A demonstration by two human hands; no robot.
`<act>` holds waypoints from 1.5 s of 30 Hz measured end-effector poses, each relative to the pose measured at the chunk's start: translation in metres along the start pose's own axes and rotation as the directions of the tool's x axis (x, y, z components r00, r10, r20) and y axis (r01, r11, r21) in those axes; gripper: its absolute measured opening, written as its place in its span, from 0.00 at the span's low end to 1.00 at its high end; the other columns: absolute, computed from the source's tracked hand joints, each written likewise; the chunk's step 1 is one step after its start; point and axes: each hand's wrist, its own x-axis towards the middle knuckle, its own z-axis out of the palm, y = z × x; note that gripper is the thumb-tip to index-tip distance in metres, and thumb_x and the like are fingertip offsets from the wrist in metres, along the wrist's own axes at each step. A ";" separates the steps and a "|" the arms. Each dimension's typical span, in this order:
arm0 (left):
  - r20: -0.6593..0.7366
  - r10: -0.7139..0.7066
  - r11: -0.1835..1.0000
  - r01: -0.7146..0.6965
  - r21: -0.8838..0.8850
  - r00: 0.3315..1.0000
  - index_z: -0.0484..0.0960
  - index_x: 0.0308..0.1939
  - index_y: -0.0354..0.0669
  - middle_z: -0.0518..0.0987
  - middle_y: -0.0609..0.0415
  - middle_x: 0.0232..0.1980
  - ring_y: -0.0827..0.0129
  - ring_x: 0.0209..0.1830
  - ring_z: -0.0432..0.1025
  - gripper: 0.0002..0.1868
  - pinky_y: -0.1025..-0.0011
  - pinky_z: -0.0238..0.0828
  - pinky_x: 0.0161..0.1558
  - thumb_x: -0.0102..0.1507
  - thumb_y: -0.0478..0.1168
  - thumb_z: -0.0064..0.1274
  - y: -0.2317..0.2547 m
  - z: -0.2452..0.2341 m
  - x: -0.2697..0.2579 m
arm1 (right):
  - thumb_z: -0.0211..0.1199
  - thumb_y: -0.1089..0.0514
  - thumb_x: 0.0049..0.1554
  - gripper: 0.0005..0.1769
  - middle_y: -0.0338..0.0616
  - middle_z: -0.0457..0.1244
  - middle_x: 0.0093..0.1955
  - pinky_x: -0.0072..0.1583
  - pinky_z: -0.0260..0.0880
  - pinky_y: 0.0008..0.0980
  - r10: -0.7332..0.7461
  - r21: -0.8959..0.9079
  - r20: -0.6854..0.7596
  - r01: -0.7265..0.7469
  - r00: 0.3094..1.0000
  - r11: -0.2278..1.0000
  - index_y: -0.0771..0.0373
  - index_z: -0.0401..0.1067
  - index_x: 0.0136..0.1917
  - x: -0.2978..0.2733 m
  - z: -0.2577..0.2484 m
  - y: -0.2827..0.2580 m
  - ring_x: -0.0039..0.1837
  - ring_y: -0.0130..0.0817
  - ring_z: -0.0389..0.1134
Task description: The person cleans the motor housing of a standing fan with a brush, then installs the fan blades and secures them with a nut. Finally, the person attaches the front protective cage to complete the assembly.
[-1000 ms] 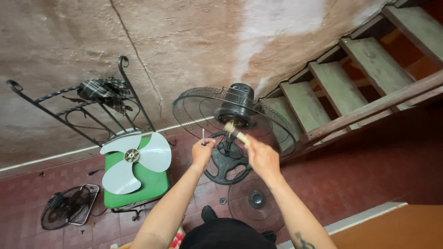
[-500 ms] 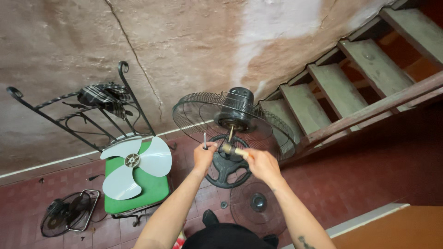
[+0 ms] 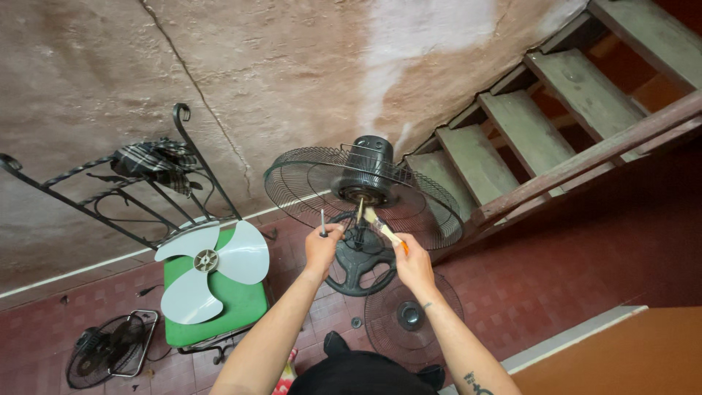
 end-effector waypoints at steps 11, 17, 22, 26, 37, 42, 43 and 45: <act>0.124 -0.160 0.982 0.146 0.116 0.979 0.84 0.47 0.42 0.83 0.56 0.33 0.77 0.17 0.62 0.14 0.73 0.55 0.18 0.62 0.46 0.58 0.012 0.012 -0.006 | 0.56 0.55 0.62 0.15 0.34 0.61 0.31 0.37 0.61 0.28 0.067 0.225 0.249 -0.125 0.966 0.966 0.59 0.75 0.60 -0.012 -0.009 -0.011 0.33 0.23 0.60; 0.056 0.085 0.935 -0.099 0.341 0.995 0.82 0.50 0.41 0.85 0.52 0.36 0.71 0.35 0.77 0.16 0.69 0.72 0.40 0.65 0.47 0.53 0.017 0.014 -0.007 | 0.54 0.56 0.65 0.14 0.35 0.61 0.32 0.38 0.60 0.25 0.067 0.349 0.146 -0.114 0.987 0.930 0.66 0.74 0.59 -0.005 -0.011 0.008 0.34 0.21 0.58; 0.176 0.345 0.815 -0.387 0.431 0.922 0.80 0.60 0.48 0.84 0.45 0.45 0.56 0.45 0.77 0.19 0.60 0.72 0.49 0.64 0.41 0.52 0.051 0.016 -0.028 | 0.49 0.57 0.65 0.17 0.40 0.68 0.40 0.37 0.58 0.25 0.249 0.652 0.324 -0.406 0.913 0.640 0.65 0.69 0.63 -0.001 -0.017 0.012 0.33 0.24 0.58; 0.163 -0.049 0.930 -0.014 0.368 0.985 0.75 0.65 0.57 0.84 0.46 0.38 0.51 0.34 0.79 0.22 0.58 0.76 0.43 0.66 0.41 0.47 0.083 0.028 -0.041 | 0.50 0.59 0.64 0.17 0.40 0.69 0.47 0.42 0.63 0.23 0.238 0.711 0.396 -0.460 0.887 0.532 0.66 0.67 0.64 -0.006 -0.016 0.016 0.38 0.22 0.62; 0.137 0.212 0.876 -0.251 0.412 0.967 0.77 0.50 0.40 0.87 0.53 0.38 0.61 0.37 0.80 0.14 0.63 0.72 0.44 0.62 0.41 0.56 0.063 0.042 -0.023 | 0.60 0.60 0.62 0.17 0.46 0.67 0.44 0.42 0.67 0.32 -0.232 0.076 -0.192 0.250 0.954 0.965 0.66 0.66 0.64 -0.043 -0.078 -0.046 0.41 0.34 0.67; 0.049 0.241 0.901 -0.242 0.361 0.969 0.78 0.47 0.40 0.87 0.51 0.36 0.61 0.37 0.82 0.12 0.64 0.75 0.44 0.64 0.43 0.55 0.060 0.049 -0.019 | 0.58 0.64 0.68 0.19 0.53 0.67 0.61 0.60 0.72 0.40 -0.648 -0.252 -0.404 0.602 0.646 0.757 0.64 0.67 0.71 -0.020 -0.133 -0.115 0.59 0.48 0.71; 0.045 0.240 0.899 -0.239 0.367 0.970 0.78 0.48 0.40 0.86 0.50 0.36 0.60 0.37 0.82 0.12 0.64 0.75 0.44 0.65 0.44 0.55 0.059 0.048 -0.018 | 0.59 0.64 0.68 0.18 0.52 0.67 0.60 0.60 0.72 0.40 -0.662 -0.286 -0.404 0.600 0.632 0.747 0.63 0.68 0.71 -0.010 -0.141 -0.126 0.58 0.47 0.70; 0.028 0.260 0.893 -0.252 0.374 0.965 0.79 0.48 0.40 0.86 0.47 0.36 0.58 0.37 0.81 0.13 0.63 0.75 0.43 0.65 0.44 0.54 0.058 0.047 -0.020 | 0.68 0.57 0.63 0.21 0.50 0.67 0.52 0.52 0.68 0.41 -0.553 -0.281 -0.328 0.480 0.766 0.831 0.61 0.72 0.68 0.015 -0.147 -0.148 0.48 0.45 0.68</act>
